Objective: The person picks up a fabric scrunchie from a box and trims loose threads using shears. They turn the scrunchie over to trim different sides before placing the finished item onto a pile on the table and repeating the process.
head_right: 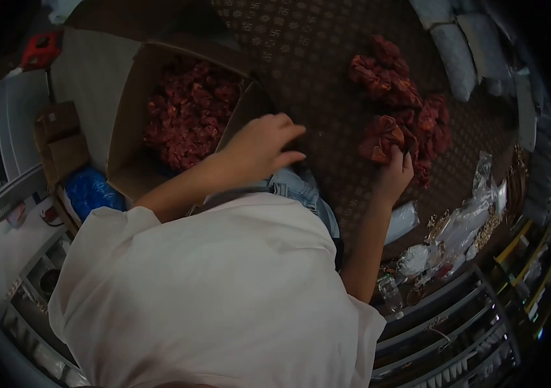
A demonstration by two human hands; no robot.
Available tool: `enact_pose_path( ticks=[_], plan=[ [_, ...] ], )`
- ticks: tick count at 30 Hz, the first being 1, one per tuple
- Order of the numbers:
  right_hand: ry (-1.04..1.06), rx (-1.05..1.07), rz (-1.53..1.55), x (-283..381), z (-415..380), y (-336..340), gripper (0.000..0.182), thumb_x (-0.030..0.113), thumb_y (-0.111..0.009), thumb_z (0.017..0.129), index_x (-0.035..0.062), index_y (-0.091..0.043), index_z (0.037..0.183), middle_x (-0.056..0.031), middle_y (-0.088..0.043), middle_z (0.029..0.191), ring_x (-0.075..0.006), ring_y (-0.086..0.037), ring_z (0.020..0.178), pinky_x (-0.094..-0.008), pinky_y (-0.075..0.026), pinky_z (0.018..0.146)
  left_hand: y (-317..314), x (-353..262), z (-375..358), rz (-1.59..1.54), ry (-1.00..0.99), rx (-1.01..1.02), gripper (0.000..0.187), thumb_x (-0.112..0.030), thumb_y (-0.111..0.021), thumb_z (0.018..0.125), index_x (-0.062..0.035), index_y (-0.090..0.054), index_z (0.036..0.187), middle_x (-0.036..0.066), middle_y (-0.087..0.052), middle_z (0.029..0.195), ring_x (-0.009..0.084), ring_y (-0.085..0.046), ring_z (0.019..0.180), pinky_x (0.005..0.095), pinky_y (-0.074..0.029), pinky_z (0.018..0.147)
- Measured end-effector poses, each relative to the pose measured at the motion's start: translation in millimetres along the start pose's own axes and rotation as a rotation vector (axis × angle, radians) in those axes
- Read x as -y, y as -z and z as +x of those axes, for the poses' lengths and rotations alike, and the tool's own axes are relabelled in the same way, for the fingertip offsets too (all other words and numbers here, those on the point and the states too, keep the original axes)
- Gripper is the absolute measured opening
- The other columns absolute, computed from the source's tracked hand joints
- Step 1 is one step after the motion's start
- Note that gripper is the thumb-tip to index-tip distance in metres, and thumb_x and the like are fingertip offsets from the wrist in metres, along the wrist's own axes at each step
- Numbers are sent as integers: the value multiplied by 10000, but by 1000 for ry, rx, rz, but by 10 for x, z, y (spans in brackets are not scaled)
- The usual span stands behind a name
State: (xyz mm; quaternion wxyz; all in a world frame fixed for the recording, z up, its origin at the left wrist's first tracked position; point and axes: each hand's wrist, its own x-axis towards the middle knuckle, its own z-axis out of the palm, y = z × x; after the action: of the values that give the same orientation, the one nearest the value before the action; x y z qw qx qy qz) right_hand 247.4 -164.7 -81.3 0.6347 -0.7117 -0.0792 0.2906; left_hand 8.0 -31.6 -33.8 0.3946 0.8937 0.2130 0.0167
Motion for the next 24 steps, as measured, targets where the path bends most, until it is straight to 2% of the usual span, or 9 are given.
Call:
enact_pose_path(
  ticks=[1,3,5,6,8,14,21,23,24],
  plan=[
    [12,-34,-11,79,-69,62,121,60,-538,766,11,-574,871,-52,-569,769,-185,-566,711,-319,-461,634,61,22,34,-116,45,-150,445,-285,-655,740,3,-541,1060,152,-564,927,278,-537,922,381,-434,768],
    [-245,436,613,238,-259,181,69,32,-531,751,21,-560,812,-21,-571,753,-137,-569,712,-295,-468,656,153,-24,98,-261,48,-270,454,-288,-653,746,11,-542,1068,158,-570,955,280,-529,970,389,-433,786],
    [-360,21,568,610,-679,-261,52,13,-520,751,53,-544,775,-33,-574,757,-149,-575,709,-299,-478,686,265,-99,150,-649,210,-166,507,-258,-659,762,12,-490,1157,152,-565,1053,228,-521,1027,347,-435,829],
    [-338,-10,569,694,-786,-323,52,13,-520,751,53,-544,775,-33,-574,757,-149,-575,709,-299,-478,686,325,-161,179,-659,183,-141,507,-258,-659,762,12,-490,1157,152,-565,1053,228,-521,1027,347,-435,829],
    [-369,199,543,786,-921,-380,61,-4,-494,760,32,-539,781,-45,-578,780,-160,-578,733,-314,-485,708,441,-271,184,-1149,251,59,418,-196,-656,775,13,-528,1114,123,-590,1042,163,-552,981,282,-459,799],
    [-347,270,599,862,-1084,-353,172,-18,-477,779,-35,-543,937,-94,-594,894,-180,-592,831,-332,-488,765,509,-317,115,-1298,180,51,195,-68,-601,794,1,-607,977,59,-639,841,117,-607,788,245,-491,709],
    [-234,303,598,914,-1161,-299,231,-21,-477,784,-54,-534,1005,-105,-597,918,-175,-593,852,-317,-487,776,560,-334,133,-1239,138,125,232,-55,-598,788,-1,-585,1013,54,-631,850,118,-603,801,254,-491,724],
    [-273,296,565,927,-1167,-295,235,-17,-474,786,-58,-539,1008,-100,-603,902,-164,-593,829,-292,-488,745,549,-411,152,-1155,-103,1,238,-41,-605,777,-3,-580,1011,57,-629,868,114,-601,803,247,-490,728],
    [-273,292,568,959,-1178,-317,235,-17,-474,786,-58,-539,1008,-100,-603,902,-164,-593,829,-292,-488,745,553,-416,154,-1155,-102,7,238,-41,-605,777,-3,-580,1011,57,-629,868,114,-601,803,247,-490,728]
  ],
)
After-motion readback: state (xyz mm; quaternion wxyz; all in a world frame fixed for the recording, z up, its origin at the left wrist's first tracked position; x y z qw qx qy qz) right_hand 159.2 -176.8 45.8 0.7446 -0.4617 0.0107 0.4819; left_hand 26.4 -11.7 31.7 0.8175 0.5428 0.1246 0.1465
